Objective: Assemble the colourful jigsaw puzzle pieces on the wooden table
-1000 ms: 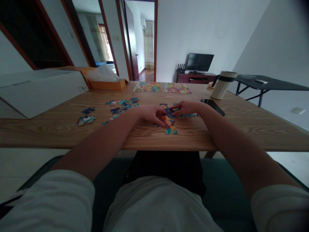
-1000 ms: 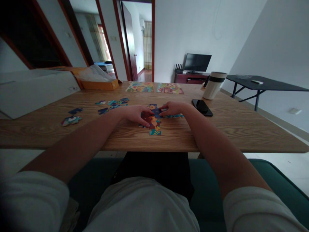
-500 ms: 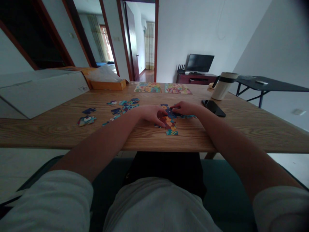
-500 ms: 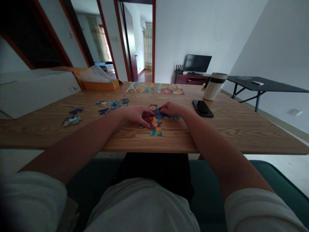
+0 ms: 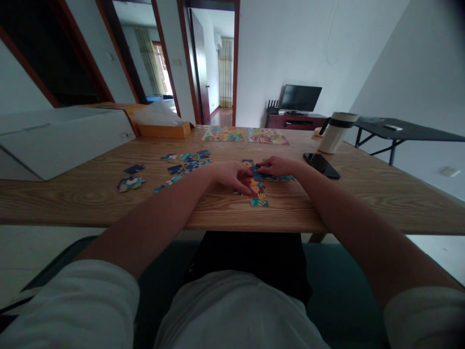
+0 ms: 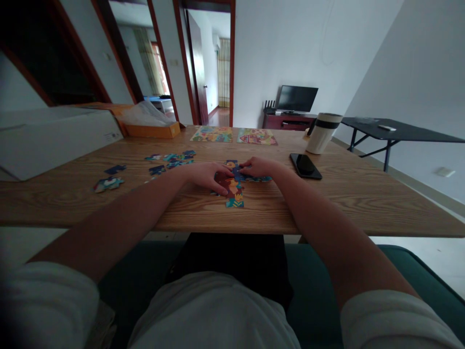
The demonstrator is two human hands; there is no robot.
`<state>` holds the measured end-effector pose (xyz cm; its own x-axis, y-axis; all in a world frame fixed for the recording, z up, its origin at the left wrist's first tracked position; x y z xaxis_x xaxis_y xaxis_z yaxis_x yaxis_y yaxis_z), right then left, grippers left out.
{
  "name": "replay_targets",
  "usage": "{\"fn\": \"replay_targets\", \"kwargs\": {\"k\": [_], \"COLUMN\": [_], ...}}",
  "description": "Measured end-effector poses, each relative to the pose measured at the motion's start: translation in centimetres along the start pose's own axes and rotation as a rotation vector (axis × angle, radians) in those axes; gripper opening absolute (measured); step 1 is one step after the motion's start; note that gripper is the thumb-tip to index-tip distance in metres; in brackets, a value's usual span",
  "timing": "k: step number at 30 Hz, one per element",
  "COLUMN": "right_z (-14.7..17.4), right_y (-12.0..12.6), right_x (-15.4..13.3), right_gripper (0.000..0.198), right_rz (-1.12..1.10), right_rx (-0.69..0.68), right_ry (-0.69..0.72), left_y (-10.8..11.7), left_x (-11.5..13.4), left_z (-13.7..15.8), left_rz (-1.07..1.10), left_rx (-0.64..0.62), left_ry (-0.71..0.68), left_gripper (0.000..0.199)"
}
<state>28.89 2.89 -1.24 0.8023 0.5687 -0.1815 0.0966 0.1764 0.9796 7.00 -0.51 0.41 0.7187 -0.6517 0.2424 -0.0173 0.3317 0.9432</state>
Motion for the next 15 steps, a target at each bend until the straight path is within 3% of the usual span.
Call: {"fn": "replay_targets", "kwargs": {"k": [4, 9, 15], "right_z": [-0.4, -0.4, -0.2], "right_y": [-0.3, -0.6, -0.6], "right_x": [0.6, 0.7, 0.8], "right_gripper": [0.042, 0.039, 0.045], "right_rz": [-0.063, -0.072, -0.066], "right_rx": [0.025, 0.038, 0.136], "right_ry": [0.013, 0.05, 0.065], "left_y": [-0.2, -0.8, -1.4], "left_x": [-0.1, -0.6, -0.1], "left_z": [-0.5, -2.0, -3.0], "left_rz": [-0.024, -0.104, -0.17], "left_rx": [0.074, 0.223, 0.186], "left_ry": [0.005, 0.066, 0.06], "left_gripper": [0.066, 0.07, 0.072]}}
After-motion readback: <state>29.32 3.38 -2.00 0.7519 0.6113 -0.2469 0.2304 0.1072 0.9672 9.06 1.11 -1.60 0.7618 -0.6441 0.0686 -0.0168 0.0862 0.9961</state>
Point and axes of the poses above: each hand's wrist, its own z-axis away from the middle knuckle, its own y-axis out of the back of the hand, x = y × z, the point moved 2 cm from there along -z, towards the middle knuckle, and after that the axes turned 9 degrees about y, right-handed, at the moved point
